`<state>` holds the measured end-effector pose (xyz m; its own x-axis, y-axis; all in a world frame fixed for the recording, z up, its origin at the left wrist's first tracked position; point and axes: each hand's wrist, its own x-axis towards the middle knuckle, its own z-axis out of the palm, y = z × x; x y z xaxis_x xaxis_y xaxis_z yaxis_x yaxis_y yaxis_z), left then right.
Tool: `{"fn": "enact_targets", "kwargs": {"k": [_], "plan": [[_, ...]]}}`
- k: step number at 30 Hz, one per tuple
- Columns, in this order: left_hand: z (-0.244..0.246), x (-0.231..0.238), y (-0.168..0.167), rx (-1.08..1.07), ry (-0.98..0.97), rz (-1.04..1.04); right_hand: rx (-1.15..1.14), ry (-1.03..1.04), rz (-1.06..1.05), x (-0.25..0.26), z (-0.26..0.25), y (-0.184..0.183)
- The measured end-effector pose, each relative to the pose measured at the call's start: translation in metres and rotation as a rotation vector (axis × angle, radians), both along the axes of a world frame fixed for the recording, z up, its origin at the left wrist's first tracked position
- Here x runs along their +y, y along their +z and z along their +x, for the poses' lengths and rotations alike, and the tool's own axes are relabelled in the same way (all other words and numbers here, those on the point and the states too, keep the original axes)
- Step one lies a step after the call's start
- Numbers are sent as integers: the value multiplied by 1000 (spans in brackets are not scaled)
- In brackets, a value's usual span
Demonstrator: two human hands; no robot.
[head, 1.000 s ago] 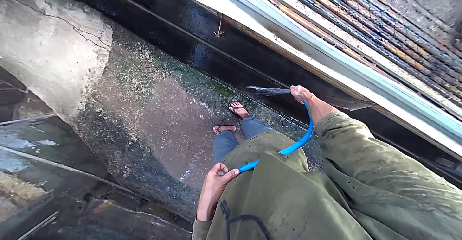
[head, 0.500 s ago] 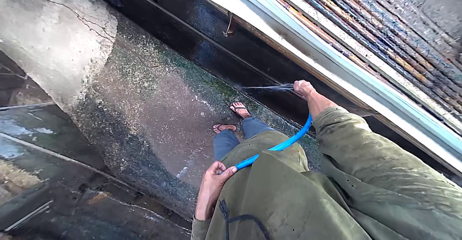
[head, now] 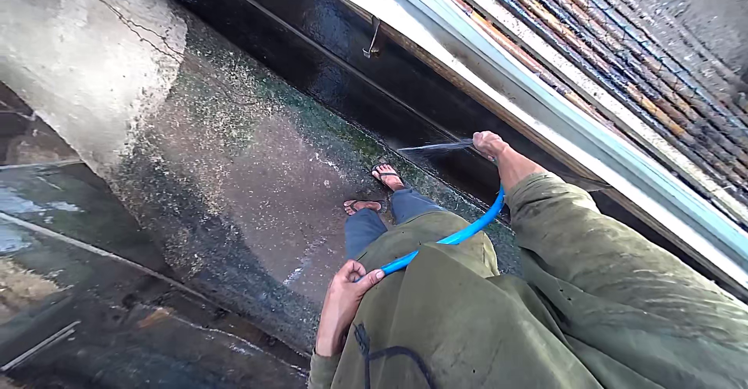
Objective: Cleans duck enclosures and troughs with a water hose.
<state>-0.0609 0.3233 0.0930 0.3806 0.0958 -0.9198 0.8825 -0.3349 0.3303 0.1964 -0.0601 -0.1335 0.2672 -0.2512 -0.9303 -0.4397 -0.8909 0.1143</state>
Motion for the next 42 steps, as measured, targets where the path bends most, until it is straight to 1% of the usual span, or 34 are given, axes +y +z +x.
{"fn": "enact_targets", "kwargs": {"k": [3, 9, 13, 17, 19, 25, 29, 42], "plan": [[0, 0, 1, 0, 11, 3, -18, -44, 29, 2, 6, -5], [-1, 2, 2, -4, 17, 7, -79, -193, 6, 13, 16, -2], [-2, 2, 4, -9, 31, 12, -120, -211, 25, 15, 22, -9], [-1, 4, 6, -13, 45, 18, -138, -295, 38, 21, 30, -13], [-2, 5, 6, -16, 48, 28, -146, -310, 50, 26, 34, -15], [-3, 10, 7, -32, 80, 34, -191, -257, 92, 40, 46, -13], [1, 12, 11, -32, 92, 53, -189, -339, 83, 56, 57, -5], [5, 24, 19, -62, 169, 83, -231, -457, 183, 86, 79, -13]]}}
